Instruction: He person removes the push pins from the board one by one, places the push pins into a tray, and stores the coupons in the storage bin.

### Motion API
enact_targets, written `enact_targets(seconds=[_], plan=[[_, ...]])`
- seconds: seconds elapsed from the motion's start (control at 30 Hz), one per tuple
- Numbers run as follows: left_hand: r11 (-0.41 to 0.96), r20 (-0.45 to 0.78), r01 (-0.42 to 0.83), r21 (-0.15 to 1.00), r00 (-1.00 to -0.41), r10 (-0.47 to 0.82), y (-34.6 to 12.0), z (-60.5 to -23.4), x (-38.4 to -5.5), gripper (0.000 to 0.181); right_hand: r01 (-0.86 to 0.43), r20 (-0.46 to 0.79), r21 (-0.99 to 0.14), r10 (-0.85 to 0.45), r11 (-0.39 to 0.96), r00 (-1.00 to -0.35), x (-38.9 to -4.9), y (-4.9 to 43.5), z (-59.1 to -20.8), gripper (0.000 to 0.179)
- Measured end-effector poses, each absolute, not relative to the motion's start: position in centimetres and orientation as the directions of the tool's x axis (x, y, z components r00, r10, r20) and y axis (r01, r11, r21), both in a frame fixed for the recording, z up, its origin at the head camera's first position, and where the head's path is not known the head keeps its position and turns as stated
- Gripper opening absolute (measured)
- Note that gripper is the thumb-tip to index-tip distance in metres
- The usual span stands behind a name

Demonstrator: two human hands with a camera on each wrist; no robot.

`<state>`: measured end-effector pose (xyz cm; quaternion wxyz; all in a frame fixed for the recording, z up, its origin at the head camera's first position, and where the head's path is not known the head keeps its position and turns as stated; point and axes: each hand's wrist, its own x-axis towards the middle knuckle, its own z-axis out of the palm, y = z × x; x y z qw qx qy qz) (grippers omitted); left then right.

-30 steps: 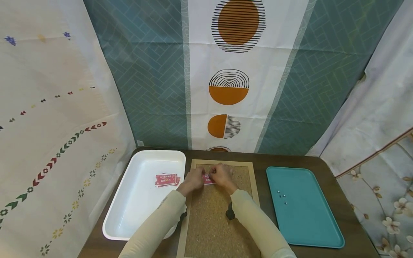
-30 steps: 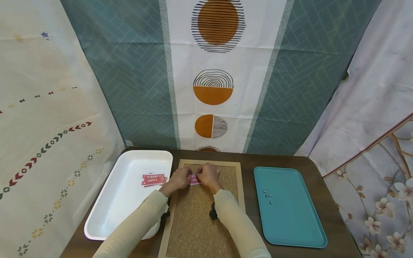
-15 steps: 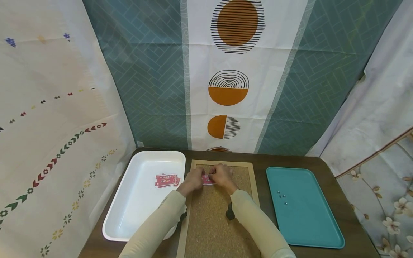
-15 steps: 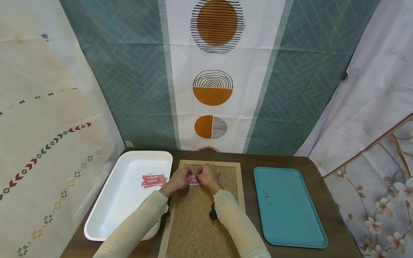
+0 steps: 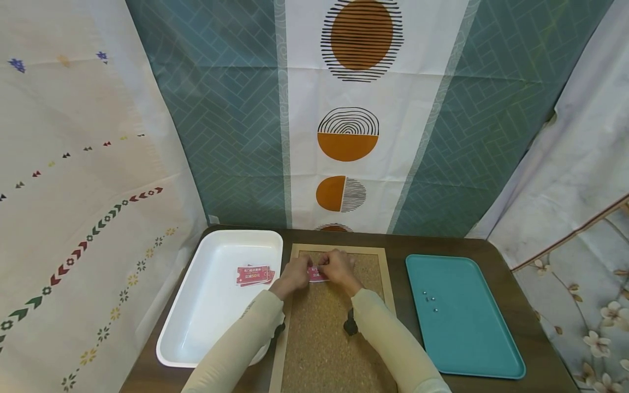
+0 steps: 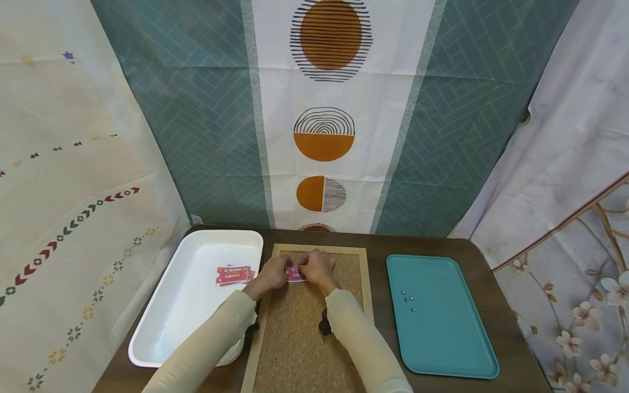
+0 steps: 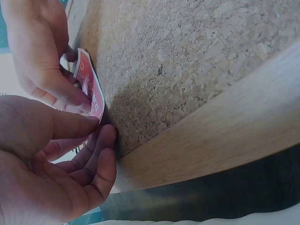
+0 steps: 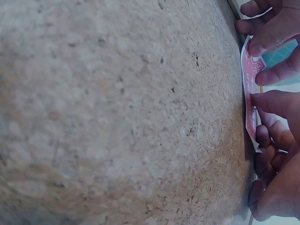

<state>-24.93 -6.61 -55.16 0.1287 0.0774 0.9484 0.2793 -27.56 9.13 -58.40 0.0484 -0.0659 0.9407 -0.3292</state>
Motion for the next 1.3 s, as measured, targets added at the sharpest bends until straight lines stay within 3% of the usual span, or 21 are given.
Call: enact_targets(seconds=[0.97, 1.3], plan=[[0.837, -0.195, 0.083, 0.541, -0.956, 0.22, -6.66, -55.2, -25.06, 0.031, -0.085, -0.031, -0.647, -0.137, 0.758, -0.99, -27.74, 9.2, -58.69, 0.004], [0.833, -0.194, 0.075, 0.548, -0.957, 0.214, -6.61, -55.23, -24.98, 0.03, -0.079, -0.049, -0.629, -0.141, 0.774, -0.989, -27.92, 9.17, -58.92, 0.012]])
